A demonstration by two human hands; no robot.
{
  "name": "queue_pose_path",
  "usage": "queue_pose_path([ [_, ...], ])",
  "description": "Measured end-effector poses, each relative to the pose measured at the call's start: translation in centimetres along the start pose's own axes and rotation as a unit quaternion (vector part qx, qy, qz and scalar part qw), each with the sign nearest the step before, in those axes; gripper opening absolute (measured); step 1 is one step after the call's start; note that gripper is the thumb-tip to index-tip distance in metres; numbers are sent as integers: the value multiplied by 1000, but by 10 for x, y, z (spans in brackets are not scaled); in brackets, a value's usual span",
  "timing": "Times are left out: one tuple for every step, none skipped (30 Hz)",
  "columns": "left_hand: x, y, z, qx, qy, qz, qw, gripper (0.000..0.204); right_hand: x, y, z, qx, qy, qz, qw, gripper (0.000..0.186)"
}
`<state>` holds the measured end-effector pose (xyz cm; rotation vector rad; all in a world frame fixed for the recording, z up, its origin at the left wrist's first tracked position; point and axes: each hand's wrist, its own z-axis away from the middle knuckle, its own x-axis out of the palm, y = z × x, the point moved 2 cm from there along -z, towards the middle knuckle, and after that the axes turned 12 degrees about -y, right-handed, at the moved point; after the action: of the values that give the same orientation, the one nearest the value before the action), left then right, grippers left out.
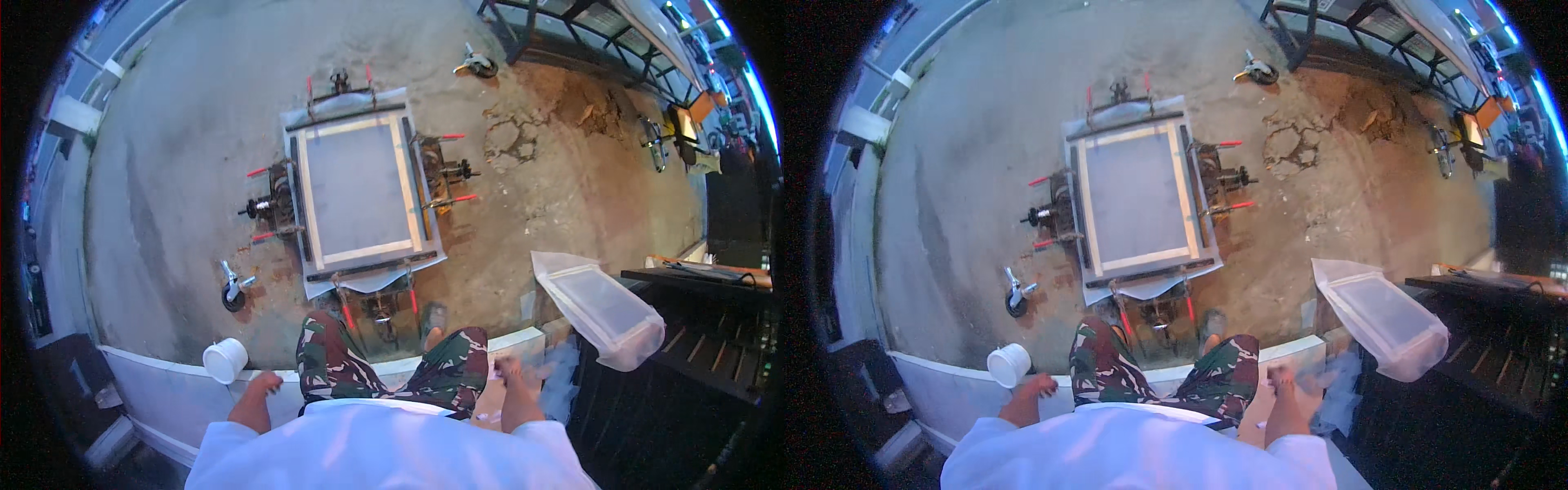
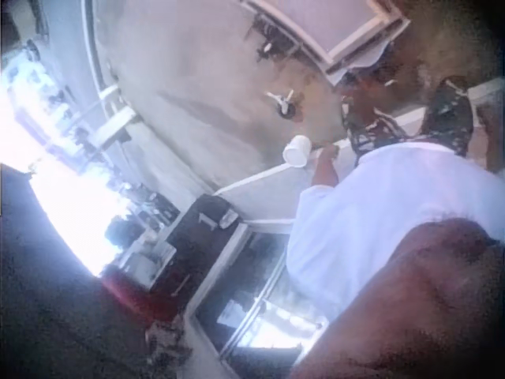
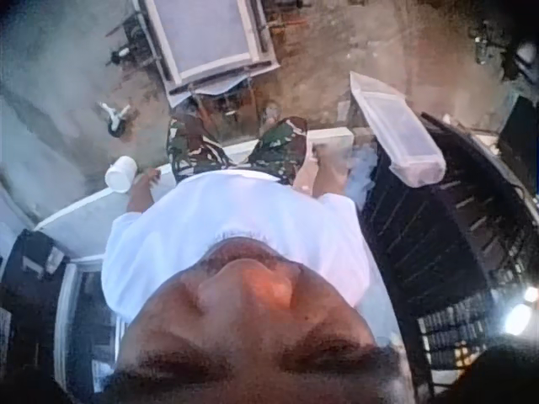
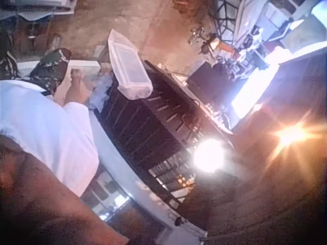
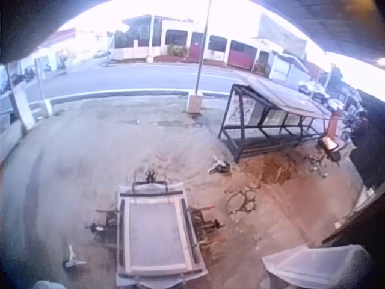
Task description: The person adjusts the alignment knobs and frame clamps on a screen-printing carousel by hand, then checks the tension of the screen mesh.
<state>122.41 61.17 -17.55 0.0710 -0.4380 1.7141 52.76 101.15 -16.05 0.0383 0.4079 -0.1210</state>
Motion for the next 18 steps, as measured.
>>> queue_pose_path([
  [15,-7,36,-12,-18,26,999,28,8,17,31,-8,2,-88,996,20],
  [34,-16,61,-25,-35,57,997,29,11,32,49,-17,-1,-172,985,17],
  [41,-6,96,3,-28,54,998,29,8,43,61,-9,-8,-217,976,14],
  [53,9,126,29,-21,53,998,29,2,56,65,-1,-18,-261,965,13],
  [64,22,151,55,-14,53,997,30,-6,64,64,8,-29,-302,953,11],
  [70,38,167,61,21,116,991,27,-17,69,59,18,-50,-324,944,14],
  [73,60,176,74,56,183,979,25,-37,62,49,22,-69,-341,937,17],
  [56,94,180,151,129,75,977,23,-56,59,38,33,-88,-363,927,21],
  [49,120,191,219,190,-36,956,23,-80,60,17,-53,-136,-264,953,23],
  [56,164,216,245,223,71,941,27,-101,47,17,-60,-142,-301,941,22],
  [67,234,255,276,253,177,910,31,-131,23,18,-72,-143,-337,928,23],
  [85,309,310,283,310,111,901,30,-160,18,2,-135,-139,-337,921,21],
  [90,348,324,343,342,47,874,29,-186,2,-8,-184,-117,-334,917,18],
  [95,379,331,399,370,-14,839,28,-216,-19,-5,-214,-118,-354,902,18],
  [104,418,352,437,388,-22,811,27,-245,-38,7,-239,-116,-380,886,18],
  [117,456,369,475,402,-27,782,26,-272,-48,18,-263,-110,-403,870,18],
  [129,488,384,477,375,-25,794,26,-295,-55,22,-276,-105,-396,870,18],
  [139,515,399,480,349,-21,805,26,-316,-63,24,-289,-100,-388,869,18],
])
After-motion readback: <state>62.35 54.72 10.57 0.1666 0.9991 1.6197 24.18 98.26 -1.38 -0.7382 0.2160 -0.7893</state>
